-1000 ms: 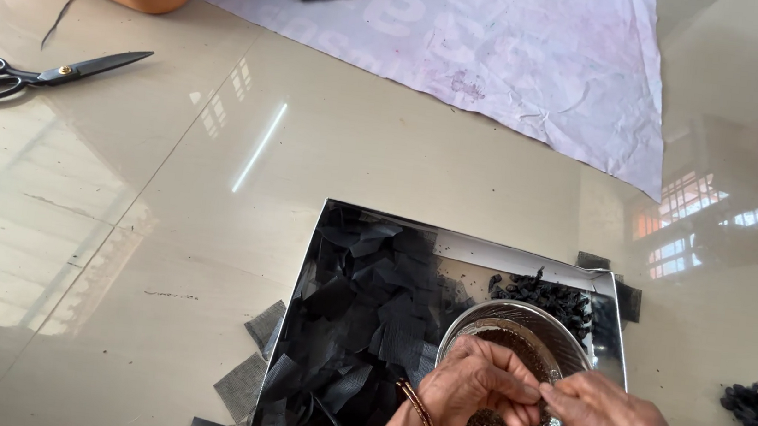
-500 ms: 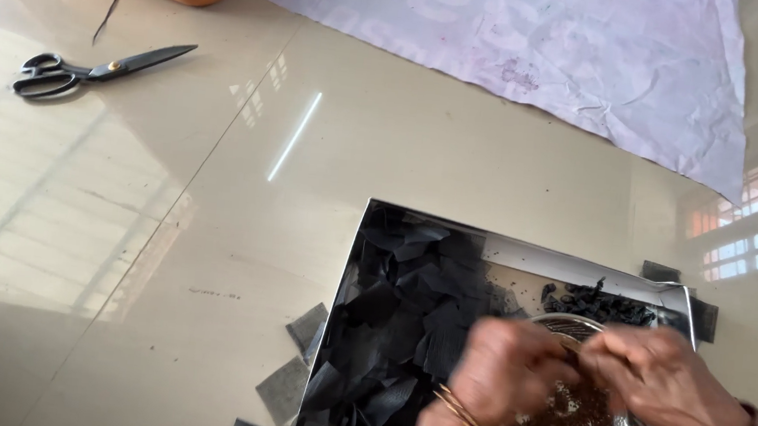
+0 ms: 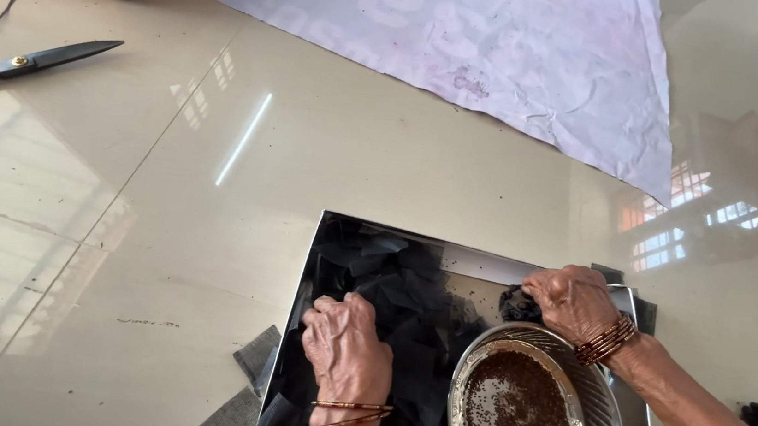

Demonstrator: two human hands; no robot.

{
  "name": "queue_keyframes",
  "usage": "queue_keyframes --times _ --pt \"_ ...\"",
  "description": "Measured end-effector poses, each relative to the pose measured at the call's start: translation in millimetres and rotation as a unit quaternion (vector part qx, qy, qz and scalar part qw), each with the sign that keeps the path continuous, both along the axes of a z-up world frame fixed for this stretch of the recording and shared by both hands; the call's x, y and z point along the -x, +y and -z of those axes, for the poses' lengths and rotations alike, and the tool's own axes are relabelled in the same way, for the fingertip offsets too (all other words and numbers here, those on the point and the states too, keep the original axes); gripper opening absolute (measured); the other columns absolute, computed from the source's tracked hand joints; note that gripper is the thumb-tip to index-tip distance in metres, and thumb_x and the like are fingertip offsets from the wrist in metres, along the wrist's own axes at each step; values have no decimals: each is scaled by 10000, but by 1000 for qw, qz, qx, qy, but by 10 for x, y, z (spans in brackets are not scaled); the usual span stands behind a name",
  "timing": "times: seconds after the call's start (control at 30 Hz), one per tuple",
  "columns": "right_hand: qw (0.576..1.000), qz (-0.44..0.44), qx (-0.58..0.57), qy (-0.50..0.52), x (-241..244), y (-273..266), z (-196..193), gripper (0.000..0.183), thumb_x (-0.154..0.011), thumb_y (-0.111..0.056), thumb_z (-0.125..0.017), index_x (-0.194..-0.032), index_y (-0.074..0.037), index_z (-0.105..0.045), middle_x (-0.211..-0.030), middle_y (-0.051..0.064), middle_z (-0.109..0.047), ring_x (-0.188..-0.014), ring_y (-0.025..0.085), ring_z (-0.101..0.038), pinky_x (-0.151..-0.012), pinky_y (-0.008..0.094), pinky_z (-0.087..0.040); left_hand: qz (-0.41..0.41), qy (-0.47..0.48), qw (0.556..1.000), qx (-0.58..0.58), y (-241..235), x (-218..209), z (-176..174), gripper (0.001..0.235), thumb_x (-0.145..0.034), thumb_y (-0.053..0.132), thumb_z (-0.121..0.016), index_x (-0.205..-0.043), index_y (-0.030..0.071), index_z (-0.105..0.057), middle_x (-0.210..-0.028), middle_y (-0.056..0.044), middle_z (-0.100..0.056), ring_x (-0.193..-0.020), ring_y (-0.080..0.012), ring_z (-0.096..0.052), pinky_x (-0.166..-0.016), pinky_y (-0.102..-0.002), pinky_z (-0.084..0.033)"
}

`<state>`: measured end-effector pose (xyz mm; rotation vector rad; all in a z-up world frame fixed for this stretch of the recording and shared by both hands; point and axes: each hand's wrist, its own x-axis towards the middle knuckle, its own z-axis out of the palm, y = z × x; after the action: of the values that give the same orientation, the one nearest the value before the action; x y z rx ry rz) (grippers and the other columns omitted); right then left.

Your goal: Rolling a brown filling substance into small black cloth scraps to create individual bundles.

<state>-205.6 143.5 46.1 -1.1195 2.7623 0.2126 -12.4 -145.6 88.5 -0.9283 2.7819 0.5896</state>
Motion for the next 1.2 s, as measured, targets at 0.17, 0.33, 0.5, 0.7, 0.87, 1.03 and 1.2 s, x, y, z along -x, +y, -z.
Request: queue_keyframes --times 0.17,0.33,0.5,0.7,0.87,1.03,1.2 --pt "999 33 29 -13 28 258 149 224 -953 -187 -662 -740 -118 -658 -740 61 -676 -657 170 -653 -617 286 -606 2 -12 998 58 97 62 346 294 -728 95 -844 -985 31 -719 -989 -180 -663 -942 -303 -692 -714 -360 -629" --pt "990 -2 136 27 -355 151 -353 76 -912 -187 -645 -984 -167 -630 -916 30 -706 -734 158 -680 -589 280 -601 41 -54 998 -5 37 130 525 96 -816 35 -788 -877 109 -781 -923 -102 -753 -929 -267 -741 -715 -381 -639" --pt "982 104 -155 -31 -1195 441 -454 313 -1036 -319 -479 -1305 -257 -626 -1181 -86 -722 -870 40 -710 -671 195 -624 -22 48 996 -70 -70 -5 242 129 -678 87 -832 -789 61 -771 -859 -159 -745 -839 -321 -740 -743 -430 -617" --pt "978 -156 111 87 -1635 840 75 386 -855 -294 -547 -1129 -75 -708 -1107 91 -771 -969 220 -756 -755 351 -651 -113 174 968 -138 -165 -290 -1 43 -675 47 -775 -715 46 -791 -735 -161 -736 -720 -329 -728 -719 -450 -601" --pt "972 124 137 -143 -1919 530 -400 358 -904 -351 -603 -1167 -162 -754 -1054 -2 -791 -891 135 -754 -780 290 -661 -188 285 854 -392 -120 -461 -125 130 -802 106 -827 -751 2 -767 -668 -125 -747 -589 -227 -700 -602 -368 -564" --pt "763 348 362 -407 -2161 363 -621 359 -912 -330 -692 -1127 -48 -752 -878 138 -771 -741 235 -739 -701 387 -701 -115 329 609 -712 297 -502 -348 112 -793 -5 -783 -900 -27 -763 -779 -155 -785 -645 -198 -744 -612 -304 -656" --pt "598 413 513 -456 -2407 148 -770 614 -844 -557 -669 -1118 -14 -757 -905 161 -811 -744 259 -806 -676 370 -696 -49 273 563 -779 638 -542 -478 352 -754 -98 -783 -1094 -71 -701 -893 -176 -768 -774 -209 -777 -704 -326 -680"
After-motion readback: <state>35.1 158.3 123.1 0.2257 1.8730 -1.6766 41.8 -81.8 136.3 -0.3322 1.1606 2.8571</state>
